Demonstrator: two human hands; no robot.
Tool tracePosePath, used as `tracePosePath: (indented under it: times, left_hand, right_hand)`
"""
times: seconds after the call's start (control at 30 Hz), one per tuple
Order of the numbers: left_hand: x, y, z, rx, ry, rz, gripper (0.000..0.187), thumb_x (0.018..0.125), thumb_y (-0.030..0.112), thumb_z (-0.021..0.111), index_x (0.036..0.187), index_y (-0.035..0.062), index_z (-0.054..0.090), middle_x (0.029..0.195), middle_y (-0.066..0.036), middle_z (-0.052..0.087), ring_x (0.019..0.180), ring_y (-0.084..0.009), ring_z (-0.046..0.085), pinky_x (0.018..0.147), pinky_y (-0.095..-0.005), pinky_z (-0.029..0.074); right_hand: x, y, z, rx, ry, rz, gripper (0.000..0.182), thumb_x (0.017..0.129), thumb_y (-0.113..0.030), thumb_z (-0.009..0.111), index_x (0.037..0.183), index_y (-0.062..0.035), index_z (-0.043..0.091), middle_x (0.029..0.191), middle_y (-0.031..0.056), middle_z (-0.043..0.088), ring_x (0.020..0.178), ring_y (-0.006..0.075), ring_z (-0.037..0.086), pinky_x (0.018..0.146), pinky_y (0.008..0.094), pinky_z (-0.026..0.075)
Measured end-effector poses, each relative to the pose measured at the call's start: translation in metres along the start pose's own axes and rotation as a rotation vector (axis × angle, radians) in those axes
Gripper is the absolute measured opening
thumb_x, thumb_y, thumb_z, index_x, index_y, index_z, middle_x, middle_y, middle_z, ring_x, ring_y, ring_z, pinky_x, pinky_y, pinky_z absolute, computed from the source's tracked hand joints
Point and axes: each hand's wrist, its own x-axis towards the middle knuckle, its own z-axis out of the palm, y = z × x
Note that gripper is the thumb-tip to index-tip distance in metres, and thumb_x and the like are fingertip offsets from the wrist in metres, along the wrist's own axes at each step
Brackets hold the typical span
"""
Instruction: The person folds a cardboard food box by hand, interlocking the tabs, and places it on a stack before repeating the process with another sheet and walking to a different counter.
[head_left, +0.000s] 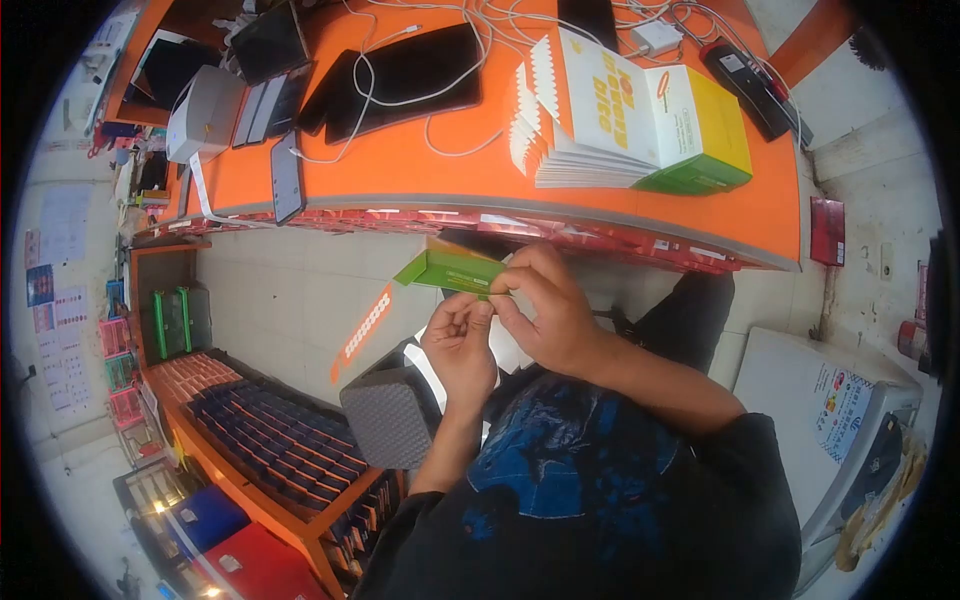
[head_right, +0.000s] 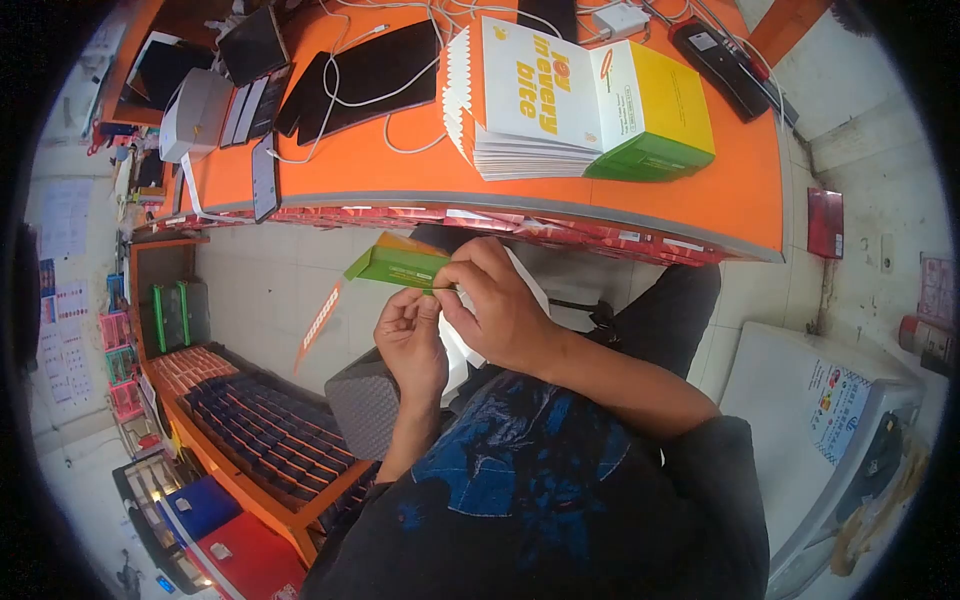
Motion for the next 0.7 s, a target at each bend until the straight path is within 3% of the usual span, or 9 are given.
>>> tracePosePath:
  times: [0.43,0.6,0.7]
  left_hand:
    - [-0.0004,-0.0038,-0.0049,-0.096,-0.011,0.01,0.017,0.105,0.003,0.075,0.12,-0.0025,0.07,0.114,-0.012,0.079,0.103,-0.0147,0.073,0.096,-0.0296,0.057]
    - [0.0034,0.0005,0.0008,-0.112,-0.006,0.062,0.016,0.105,0.006,0.076,0.12,0.0003,0.072,0.113,-0.009,0.079,0.101,-0.0123,0.072,0.09,-0.027,0.055]
    - [0.0027,0.0024,0.0013,-0.116,-0.001,0.045,0.023,0.105,0.008,0.077,0.125,0.0002,0.069,0.114,-0.009,0.078,0.101,-0.0115,0.071,0.09,-0.0267,0.055]
  right_hand:
    - [-0.0023,-0.0057,-0.0018,0.162,0.042,0.117,0.015,0.088,-0.001,0.083,0.103,-0.0014,0.078,0.102,0.0112,0.066,0.097,0.0304,0.065,0.085,0.0414,0.054]
    - [-0.0037,-0.0048,-0.0003,0.108,0.062,-0.067,0.022,0.085,0.0,0.086,0.106,-0.0035,0.08,0.102,0.0093,0.065,0.1,0.0287,0.067,0.087,0.041,0.055]
    - [-0.0037,-0.0033,0.0006,0.147,0.058,-0.059,0.018,0.084,-0.001,0.087,0.1,-0.0027,0.078,0.103,0.009,0.065,0.104,0.0294,0.067,0.089,0.0417,0.055]
